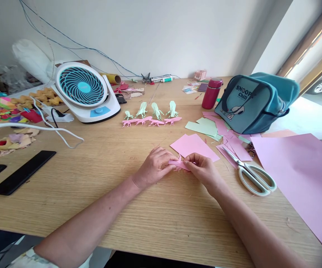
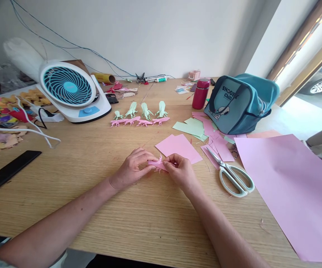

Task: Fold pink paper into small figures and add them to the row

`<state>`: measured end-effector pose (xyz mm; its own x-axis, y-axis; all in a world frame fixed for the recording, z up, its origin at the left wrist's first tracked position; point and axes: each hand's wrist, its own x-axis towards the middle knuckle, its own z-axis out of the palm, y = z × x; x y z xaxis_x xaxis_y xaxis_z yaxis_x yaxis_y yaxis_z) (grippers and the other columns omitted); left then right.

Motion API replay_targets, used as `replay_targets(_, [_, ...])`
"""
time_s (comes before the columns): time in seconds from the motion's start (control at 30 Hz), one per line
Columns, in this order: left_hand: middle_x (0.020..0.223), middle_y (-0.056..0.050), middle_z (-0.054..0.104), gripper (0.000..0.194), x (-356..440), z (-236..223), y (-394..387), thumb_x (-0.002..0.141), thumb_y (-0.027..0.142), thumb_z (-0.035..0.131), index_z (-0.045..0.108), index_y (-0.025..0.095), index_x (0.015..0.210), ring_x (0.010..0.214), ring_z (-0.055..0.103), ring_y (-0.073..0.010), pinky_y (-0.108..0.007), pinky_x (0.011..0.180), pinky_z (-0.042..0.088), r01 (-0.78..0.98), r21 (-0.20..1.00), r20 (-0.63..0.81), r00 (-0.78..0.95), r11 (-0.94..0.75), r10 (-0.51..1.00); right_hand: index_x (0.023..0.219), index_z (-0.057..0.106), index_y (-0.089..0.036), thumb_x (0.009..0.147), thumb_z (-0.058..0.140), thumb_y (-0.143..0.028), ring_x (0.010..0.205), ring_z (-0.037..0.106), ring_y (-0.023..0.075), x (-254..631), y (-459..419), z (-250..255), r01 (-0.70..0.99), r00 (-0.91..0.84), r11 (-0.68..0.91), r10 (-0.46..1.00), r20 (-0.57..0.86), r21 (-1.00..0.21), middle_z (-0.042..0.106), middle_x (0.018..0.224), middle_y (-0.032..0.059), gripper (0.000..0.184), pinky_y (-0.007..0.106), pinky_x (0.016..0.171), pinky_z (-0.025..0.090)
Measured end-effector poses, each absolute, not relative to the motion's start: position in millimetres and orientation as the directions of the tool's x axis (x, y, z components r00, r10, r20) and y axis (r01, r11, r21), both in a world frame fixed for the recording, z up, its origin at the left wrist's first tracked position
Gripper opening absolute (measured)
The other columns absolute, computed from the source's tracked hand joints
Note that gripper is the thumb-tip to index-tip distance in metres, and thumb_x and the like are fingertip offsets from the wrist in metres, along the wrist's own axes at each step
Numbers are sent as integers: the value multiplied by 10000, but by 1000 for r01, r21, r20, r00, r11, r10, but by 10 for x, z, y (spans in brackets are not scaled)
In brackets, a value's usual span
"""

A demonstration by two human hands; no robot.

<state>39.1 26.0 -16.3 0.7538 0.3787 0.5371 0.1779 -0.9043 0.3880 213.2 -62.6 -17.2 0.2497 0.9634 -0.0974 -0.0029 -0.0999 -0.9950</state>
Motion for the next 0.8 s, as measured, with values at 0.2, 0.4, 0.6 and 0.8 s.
replay_targets(0.2, [926, -32, 725, 146, 378, -153, 250, 905, 287, 620, 697, 202, 995, 883, 586, -178, -353, 885, 436, 179, 365, 514, 780, -914, 358, 677, 599, -196, 702, 694, -427, 537, 560, 140, 2142, -610, -213, 35, 256, -128, 960, -115, -991, 661, 605, 16, 251, 255, 503, 392])
replay_targets(0.4, [905, -31, 734, 137, 377, -148, 241, 909, 289, 609, 702, 204, 962, 868, 606, -178, -399, 967, 406, 188, 342, 500, 793, -921, 348, 709, 603, -190, 768, 662, -411, 527, 563, 139, 2159, -623, -244, 102, 230, -130, 968, -103, -986, 662, 602, 15, 236, 256, 494, 401])
replay_targets(0.6, [915, -33, 740, 129, 403, -146, 229, 888, 319, 639, 674, 197, 905, 846, 610, -176, -374, 917, 429, 247, 413, 513, 732, -877, 448, 981, 608, -212, 774, 700, -380, 724, 655, 183, 2176, -648, -240, 156, 136, 48, 988, 69, -987, 694, 808, 28, 282, 288, 624, 499])
replay_targets(0.8, [932, -33, 732, 105, 395, -166, 239, 865, 254, 652, 678, 195, 947, 887, 607, -190, -380, 917, 433, 234, 409, 527, 729, -882, 437, 904, 672, -218, 813, 642, -263, 750, 604, 172, 2157, -667, -218, 463, 136, 164, 958, 252, -871, 667, 913, 49, 107, 268, 616, 463])
